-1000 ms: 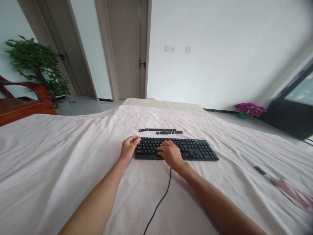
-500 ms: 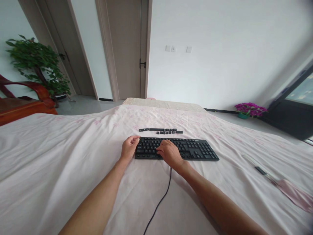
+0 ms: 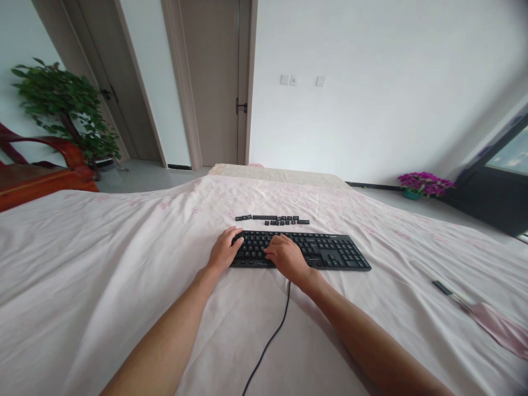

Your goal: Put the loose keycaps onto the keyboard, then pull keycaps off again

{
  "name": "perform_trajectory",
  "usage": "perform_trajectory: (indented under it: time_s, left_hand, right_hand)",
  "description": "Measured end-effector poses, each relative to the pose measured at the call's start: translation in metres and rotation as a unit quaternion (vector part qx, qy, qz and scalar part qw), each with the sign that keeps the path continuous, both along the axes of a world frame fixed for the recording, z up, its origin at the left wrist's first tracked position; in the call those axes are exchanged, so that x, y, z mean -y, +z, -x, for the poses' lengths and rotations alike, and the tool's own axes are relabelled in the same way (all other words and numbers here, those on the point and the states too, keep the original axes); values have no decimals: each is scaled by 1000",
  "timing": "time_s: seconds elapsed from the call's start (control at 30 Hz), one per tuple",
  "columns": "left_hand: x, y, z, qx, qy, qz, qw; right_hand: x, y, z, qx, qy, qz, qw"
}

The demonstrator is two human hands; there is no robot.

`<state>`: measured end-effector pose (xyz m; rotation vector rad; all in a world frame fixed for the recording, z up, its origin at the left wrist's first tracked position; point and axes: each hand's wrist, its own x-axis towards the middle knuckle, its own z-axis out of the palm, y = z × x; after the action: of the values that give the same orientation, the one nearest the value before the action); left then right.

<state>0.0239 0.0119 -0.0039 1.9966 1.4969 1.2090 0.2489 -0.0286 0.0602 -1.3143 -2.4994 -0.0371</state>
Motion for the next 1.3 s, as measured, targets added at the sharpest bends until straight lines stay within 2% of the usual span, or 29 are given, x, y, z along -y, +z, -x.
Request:
perform_trajectory:
  time_s: [0.27,0.5,0.87,1.3]
  left_hand:
    - [0,-1,0,-16,1,-2,1000]
    - [1,1,-1,-19,3,5,1000]
    - [1,0,0,-16,4,5,1000]
    - [1,2,-1,-11,5,5,1000]
  right_hand:
    - [5,-4,1,31,-19,-26,999]
    - [0,1,-1,24,15,-4,1000]
    - [2,-13,-6,-47,-39,4,998]
    - [5,-11,-2,-26,-57,-3,998]
